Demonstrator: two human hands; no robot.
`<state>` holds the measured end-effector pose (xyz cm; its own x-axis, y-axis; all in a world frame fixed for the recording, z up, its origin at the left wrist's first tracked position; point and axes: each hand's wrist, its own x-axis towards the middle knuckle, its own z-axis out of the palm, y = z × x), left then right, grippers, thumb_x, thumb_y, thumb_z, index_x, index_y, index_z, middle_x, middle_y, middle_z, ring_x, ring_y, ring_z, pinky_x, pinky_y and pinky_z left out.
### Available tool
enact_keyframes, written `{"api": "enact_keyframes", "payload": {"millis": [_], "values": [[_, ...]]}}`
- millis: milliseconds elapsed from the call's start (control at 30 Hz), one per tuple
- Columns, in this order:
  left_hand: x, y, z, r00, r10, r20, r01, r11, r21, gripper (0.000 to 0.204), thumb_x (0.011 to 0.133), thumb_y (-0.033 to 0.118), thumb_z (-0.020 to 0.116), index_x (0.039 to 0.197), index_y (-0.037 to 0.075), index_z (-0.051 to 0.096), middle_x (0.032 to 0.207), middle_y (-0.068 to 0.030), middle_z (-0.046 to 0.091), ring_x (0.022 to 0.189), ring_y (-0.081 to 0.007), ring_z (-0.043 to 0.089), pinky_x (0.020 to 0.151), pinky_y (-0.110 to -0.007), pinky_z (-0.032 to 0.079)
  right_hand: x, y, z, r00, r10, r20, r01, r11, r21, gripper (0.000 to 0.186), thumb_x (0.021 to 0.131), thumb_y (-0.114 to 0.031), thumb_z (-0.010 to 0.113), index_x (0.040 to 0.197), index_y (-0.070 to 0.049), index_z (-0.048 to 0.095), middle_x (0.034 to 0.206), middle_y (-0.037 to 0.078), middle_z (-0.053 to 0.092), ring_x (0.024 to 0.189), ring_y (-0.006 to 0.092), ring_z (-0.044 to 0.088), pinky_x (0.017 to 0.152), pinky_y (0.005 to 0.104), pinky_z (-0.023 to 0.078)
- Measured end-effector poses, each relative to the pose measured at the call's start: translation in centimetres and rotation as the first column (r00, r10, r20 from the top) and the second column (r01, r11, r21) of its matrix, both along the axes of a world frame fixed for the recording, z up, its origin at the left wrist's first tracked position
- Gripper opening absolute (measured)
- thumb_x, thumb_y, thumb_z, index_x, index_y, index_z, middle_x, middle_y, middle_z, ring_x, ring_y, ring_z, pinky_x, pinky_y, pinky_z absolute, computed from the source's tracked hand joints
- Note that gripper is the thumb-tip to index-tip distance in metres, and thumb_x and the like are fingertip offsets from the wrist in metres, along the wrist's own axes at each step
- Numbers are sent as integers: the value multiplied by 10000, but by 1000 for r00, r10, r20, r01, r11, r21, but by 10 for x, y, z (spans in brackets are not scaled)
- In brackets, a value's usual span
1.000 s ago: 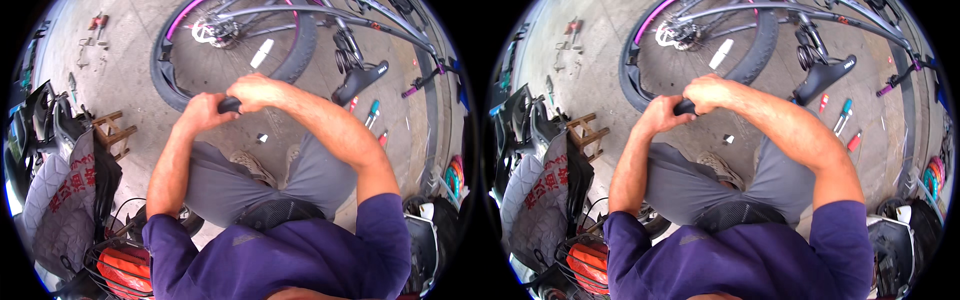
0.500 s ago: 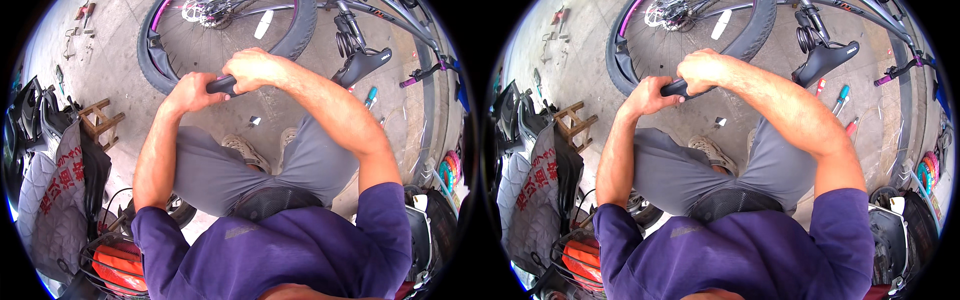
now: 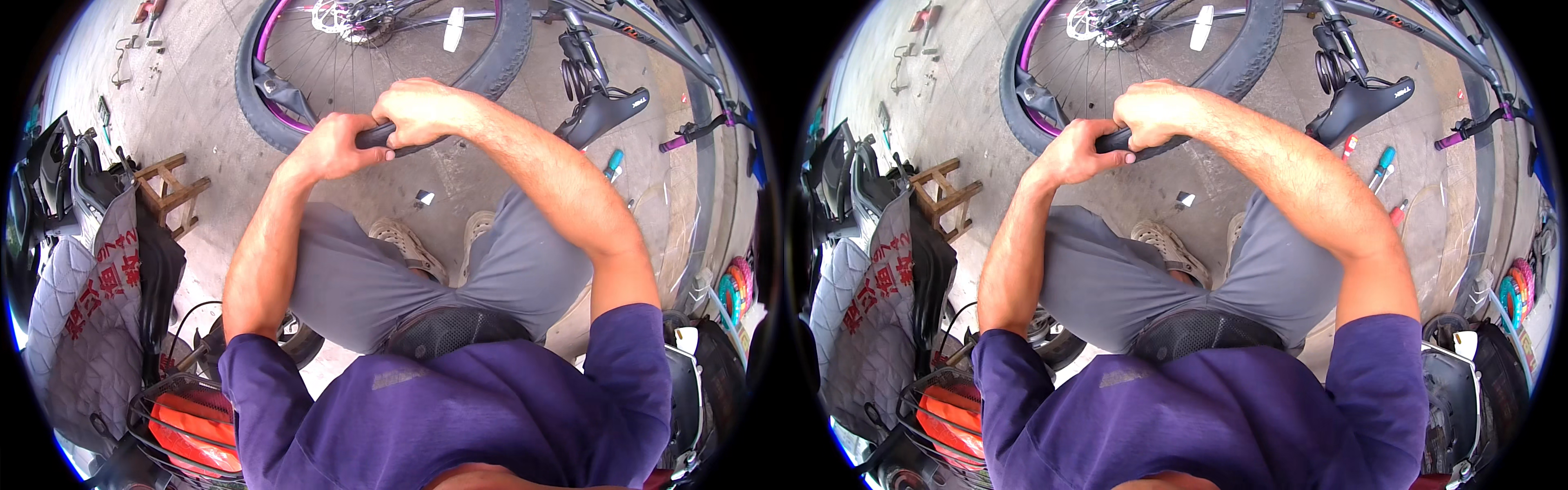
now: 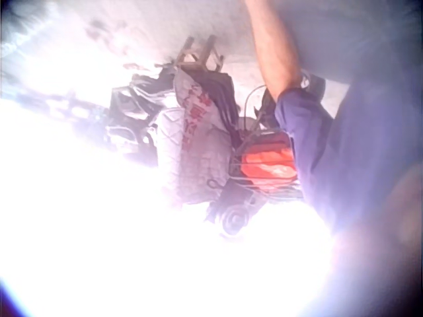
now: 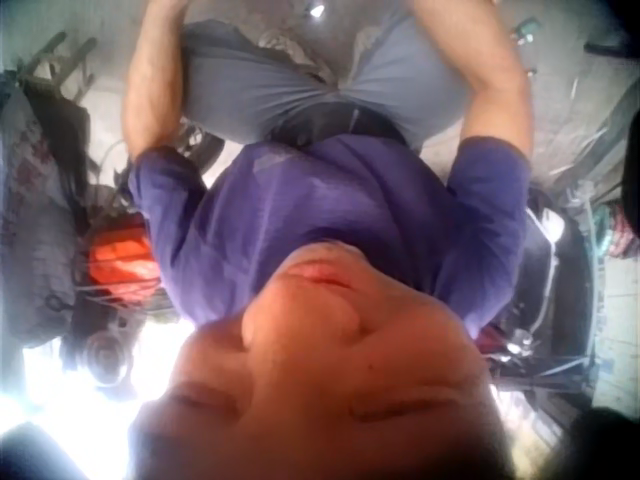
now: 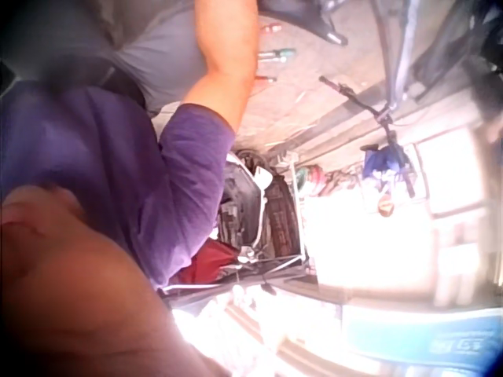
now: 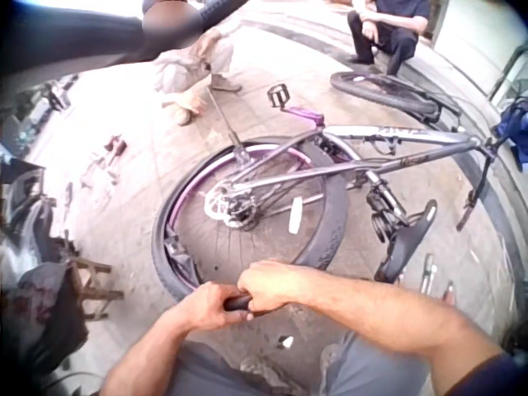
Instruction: The person removes a bicycle tire from the rim, inspects the inner tube, and reassembles the tire onto the wheel. They then use a hand pump to inflate the tire and check the pressure.
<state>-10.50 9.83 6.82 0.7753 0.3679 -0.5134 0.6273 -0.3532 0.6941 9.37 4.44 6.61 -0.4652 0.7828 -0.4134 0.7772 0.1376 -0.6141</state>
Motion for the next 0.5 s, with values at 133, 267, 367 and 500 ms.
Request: {"api": "enact_keyframes", "payload": {"millis": [133,267,367,500], "values": [[-12,2,-11,992,-126,27,115,959,259,501,762,387,860,973,-21,659,908,-194,649,922,-343,624,807,-442,498,20,7,11,994,80,70,-62,970,-237,291,754,-181,786,1013,-51,763,879,176,745,856,333,721,735,474,548],[-24,10,-15,991,-130,-24,128,901,415,556,749,455,851,922,-30,643,889,-206,661,917,-360,642,815,-455,511,42,8,20,975,24,219,26,975,-223,270,741,-209,796,948,-38,770,865,179,741,854,333,722,732,485,549],[-14,3,3,975,-81,-206,141,946,292,550,743,458,856,906,-22,643,798,-207,680,791,-379,670,735,-466,521,33,5,24,970,10,243,4,998,-59,291,740,-238,791,943,-32,757,844,171,734,849,345,716,734,487,547],[-6,2,2,987,-84,-140,112,971,211,531,757,469,842,872,-9,641,779,-208,676,773,-382,671,713,-468,517,13,-4,12,1000,4,27,-2,997,-81,366,742,-272,803,1028,-50,750,875,154,745,889,350,718,793,473,557]]}}
